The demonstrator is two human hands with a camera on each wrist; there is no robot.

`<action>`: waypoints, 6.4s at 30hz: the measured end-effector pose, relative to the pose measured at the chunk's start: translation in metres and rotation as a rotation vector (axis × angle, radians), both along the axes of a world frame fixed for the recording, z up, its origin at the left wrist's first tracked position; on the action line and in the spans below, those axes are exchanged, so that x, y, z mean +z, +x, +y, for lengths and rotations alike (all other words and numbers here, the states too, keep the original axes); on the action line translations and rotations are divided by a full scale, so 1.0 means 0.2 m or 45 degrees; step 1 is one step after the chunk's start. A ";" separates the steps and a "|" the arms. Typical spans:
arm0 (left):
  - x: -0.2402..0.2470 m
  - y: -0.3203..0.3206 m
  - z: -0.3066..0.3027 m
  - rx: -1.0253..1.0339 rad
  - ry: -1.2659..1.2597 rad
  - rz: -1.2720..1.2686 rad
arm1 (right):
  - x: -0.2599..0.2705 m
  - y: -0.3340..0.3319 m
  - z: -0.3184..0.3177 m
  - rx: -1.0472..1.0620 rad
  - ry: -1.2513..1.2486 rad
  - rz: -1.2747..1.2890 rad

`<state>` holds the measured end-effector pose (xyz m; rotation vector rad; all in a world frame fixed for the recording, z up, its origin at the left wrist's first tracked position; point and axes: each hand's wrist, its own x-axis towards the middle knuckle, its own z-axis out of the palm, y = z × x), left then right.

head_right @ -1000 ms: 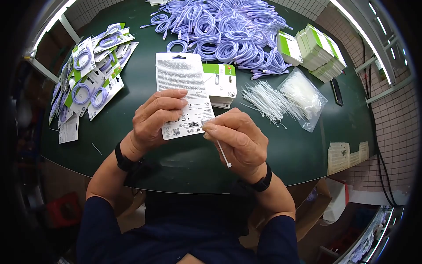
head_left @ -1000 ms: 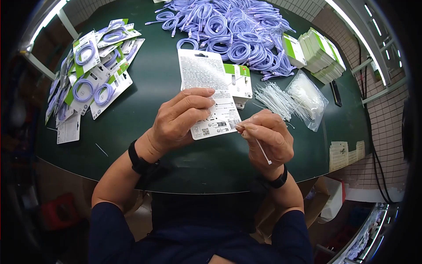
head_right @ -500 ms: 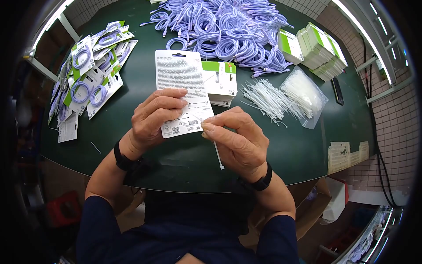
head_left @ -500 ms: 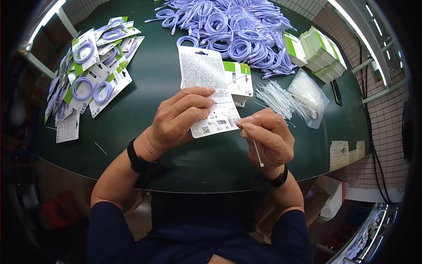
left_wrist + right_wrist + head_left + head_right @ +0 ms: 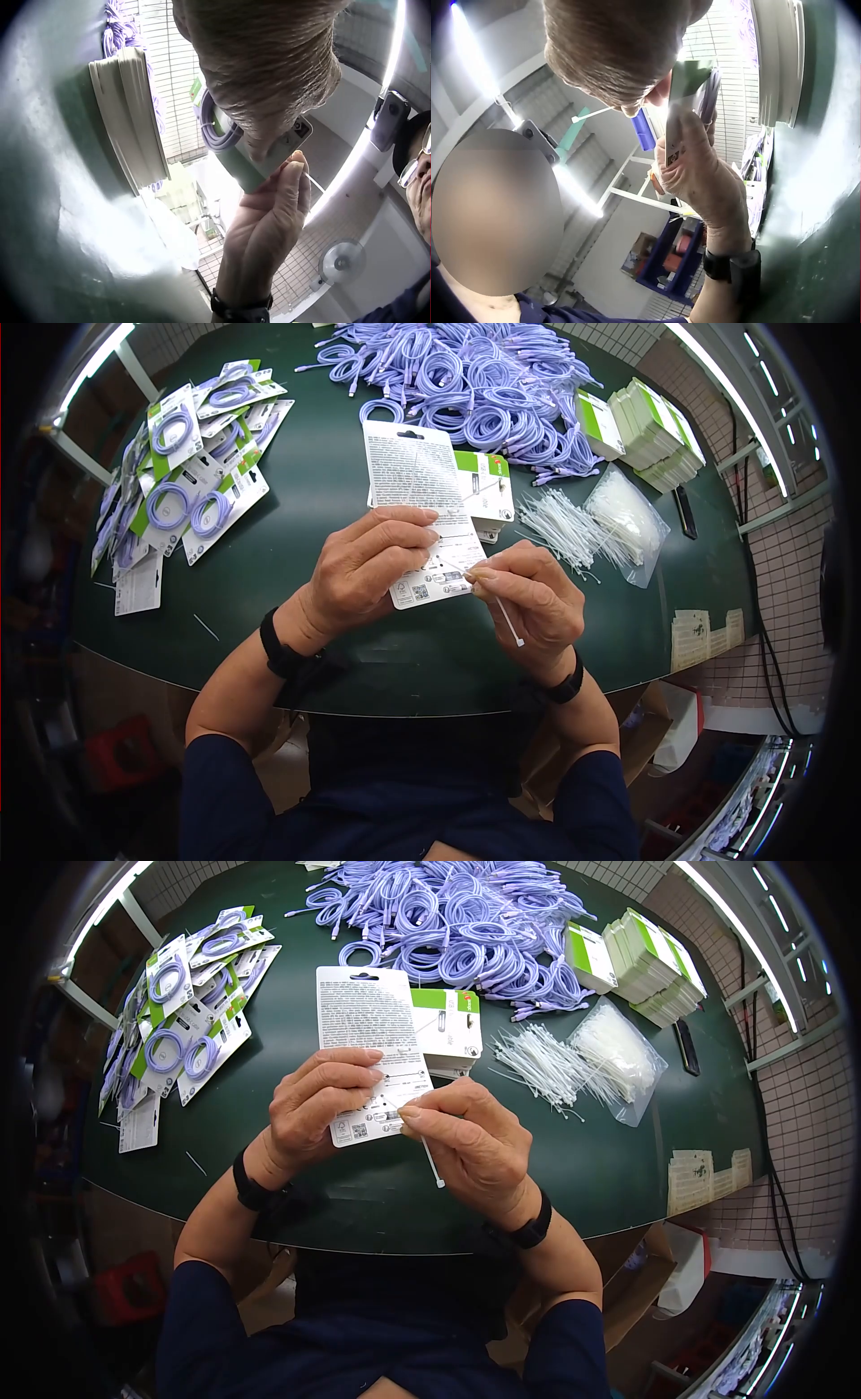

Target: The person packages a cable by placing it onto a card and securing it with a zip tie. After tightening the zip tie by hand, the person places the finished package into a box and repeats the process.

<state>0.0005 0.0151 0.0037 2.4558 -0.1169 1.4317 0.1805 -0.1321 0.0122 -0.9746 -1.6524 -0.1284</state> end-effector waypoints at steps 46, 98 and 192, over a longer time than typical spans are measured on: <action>0.09 -0.02 -0.29 -0.255 -0.593 0.123 | 0.06 0.15 0.01 0.752 -1.094 1.088; -0.06 0.00 -0.09 -0.362 -1.552 -0.097 | -0.07 -0.06 -0.03 0.087 -0.174 -0.119; -0.07 0.01 -0.20 -0.459 -1.731 0.094 | 0.00 0.03 0.01 -0.170 0.014 -0.391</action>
